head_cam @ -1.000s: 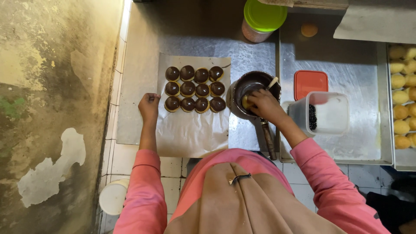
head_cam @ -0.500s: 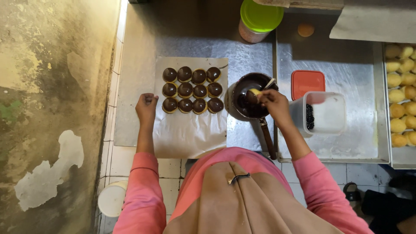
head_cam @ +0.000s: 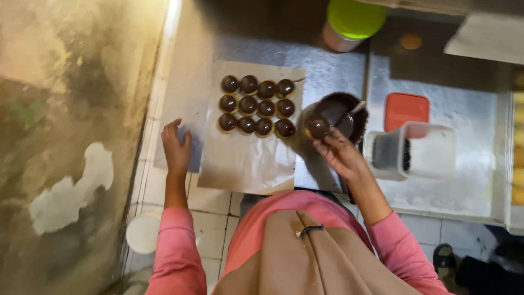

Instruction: Decorating baked pastries by dipping them in chocolate, adding sprinkles, and drizzling with white glaze.

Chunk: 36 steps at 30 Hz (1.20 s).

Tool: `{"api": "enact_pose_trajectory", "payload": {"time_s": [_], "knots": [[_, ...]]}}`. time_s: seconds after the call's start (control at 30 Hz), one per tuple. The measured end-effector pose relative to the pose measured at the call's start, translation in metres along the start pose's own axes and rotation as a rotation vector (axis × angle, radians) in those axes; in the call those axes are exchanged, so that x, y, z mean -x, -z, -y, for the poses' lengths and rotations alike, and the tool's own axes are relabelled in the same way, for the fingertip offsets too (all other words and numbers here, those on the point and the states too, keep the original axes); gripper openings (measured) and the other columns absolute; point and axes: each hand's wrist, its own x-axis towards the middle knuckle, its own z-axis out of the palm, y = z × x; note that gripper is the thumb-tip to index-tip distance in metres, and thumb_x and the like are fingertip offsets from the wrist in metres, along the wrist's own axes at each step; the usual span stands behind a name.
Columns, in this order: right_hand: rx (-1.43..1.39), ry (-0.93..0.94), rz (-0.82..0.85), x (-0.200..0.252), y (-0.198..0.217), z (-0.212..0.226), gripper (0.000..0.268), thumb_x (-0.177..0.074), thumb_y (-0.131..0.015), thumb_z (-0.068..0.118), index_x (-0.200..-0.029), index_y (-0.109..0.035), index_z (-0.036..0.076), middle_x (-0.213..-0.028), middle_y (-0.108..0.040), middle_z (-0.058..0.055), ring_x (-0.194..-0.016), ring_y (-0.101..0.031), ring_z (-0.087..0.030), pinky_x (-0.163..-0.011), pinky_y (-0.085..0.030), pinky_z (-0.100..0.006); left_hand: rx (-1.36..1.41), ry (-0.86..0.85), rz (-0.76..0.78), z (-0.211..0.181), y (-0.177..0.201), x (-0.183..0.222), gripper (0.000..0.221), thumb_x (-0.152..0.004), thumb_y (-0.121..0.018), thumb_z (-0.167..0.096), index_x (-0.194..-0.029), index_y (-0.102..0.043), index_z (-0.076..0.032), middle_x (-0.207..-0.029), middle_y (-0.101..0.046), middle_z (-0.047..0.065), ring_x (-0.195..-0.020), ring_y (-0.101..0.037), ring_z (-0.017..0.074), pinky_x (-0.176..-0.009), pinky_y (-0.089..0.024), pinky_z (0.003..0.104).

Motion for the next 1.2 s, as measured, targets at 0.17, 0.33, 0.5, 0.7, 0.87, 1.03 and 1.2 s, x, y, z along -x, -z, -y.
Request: {"api": "enact_pose_trajectory", "payload": {"time_s": [0.17,0.33,0.5,0.7,0.87,1.03,1.2], "knots": [[0.101,-0.341,0.07,-0.018,-0.096,-0.087,0.029,-0.102,-0.048,0.003,-0.13,-0.053,0.006,-0.129,-0.065,-0.022,-0.106,-0.072,-0.033,-0.094,-0.059,-0.041,-0.267,-0.104,-0.045,0.023,0.012,0.025,0.036,-0.095,-0.064,-0.01,-0.13,-0.061,-0.003,-0.134,-0.057,0.019,-0.127,-0.049,0.0384,-0.107,-0.036,0.051],[-0.108,-0.465,-0.002,-0.09,-0.091,-0.196,0.014,-0.102,-0.053,-0.003,-0.114,-0.054,0.004,-0.116,-0.063,-0.017,-0.107,-0.069,-0.036,-0.102,-0.059,-0.048,-0.325,-0.088,-0.099,0.006,0.012,0.029,0.033,-0.095,-0.06,-0.013,-0.127,-0.065,-0.005,-0.136,-0.058,0.013,-0.13,-0.05,0.0334,-0.111,-0.032,0.049],[-0.013,-0.357,-0.134,-0.108,-0.113,-0.219,0.014,-0.102,-0.054,-0.001,-0.115,-0.053,0.0,-0.113,-0.062,-0.018,-0.107,-0.067,-0.036,-0.098,-0.059,-0.048,-0.321,-0.089,-0.11,0.011,0.011,0.03,0.031,-0.096,-0.06,-0.013,-0.126,-0.065,-0.006,-0.137,-0.058,0.012,-0.131,-0.05,0.0325,-0.113,-0.032,0.049],[-0.113,-0.308,-0.223,-0.097,-0.11,-0.224,0.023,-0.101,-0.046,-0.003,-0.124,-0.047,-0.004,-0.118,-0.059,-0.023,-0.113,-0.065,-0.039,-0.099,-0.059,-0.048,-0.308,-0.063,-0.095,0.007,0.01,0.027,0.032,-0.096,-0.06,-0.013,-0.126,-0.066,-0.005,-0.137,-0.058,0.012,-0.131,-0.049,0.0325,-0.112,-0.032,0.049],[-0.191,-0.344,-0.28,-0.09,-0.117,-0.217,0.04,-0.092,-0.038,-0.015,-0.128,-0.042,0.004,-0.123,-0.059,-0.022,-0.12,-0.063,-0.039,-0.108,-0.054,-0.05,-0.291,-0.078,-0.088,0.012,0.011,0.031,0.032,-0.095,-0.06,-0.012,-0.126,-0.065,-0.005,-0.137,-0.059,0.013,-0.132,-0.049,0.0339,-0.112,-0.032,0.051],[-0.074,-0.445,-0.085,-0.054,-0.134,-0.151,0.028,-0.102,-0.048,0.01,-0.129,-0.047,0.002,-0.126,-0.06,-0.022,-0.119,-0.062,-0.039,-0.104,-0.053,-0.051,-0.321,-0.132,-0.104,0.028,0.003,0.028,0.034,-0.095,-0.062,-0.015,-0.127,-0.066,-0.006,-0.137,-0.059,0.015,-0.132,-0.051,0.0362,-0.111,-0.033,0.054],[0.601,-0.04,0.171,-0.053,-0.133,0.042,0.023,-0.096,-0.051,-0.002,-0.115,-0.063,0.004,-0.116,-0.07,-0.011,-0.108,-0.068,-0.025,-0.094,-0.057,-0.04,-0.33,-0.112,-0.073,0.011,0.004,0.027,0.031,-0.098,-0.061,-0.014,-0.128,-0.066,-0.007,-0.138,-0.059,0.014,-0.133,-0.049,0.0353,-0.114,-0.032,0.053]]}}
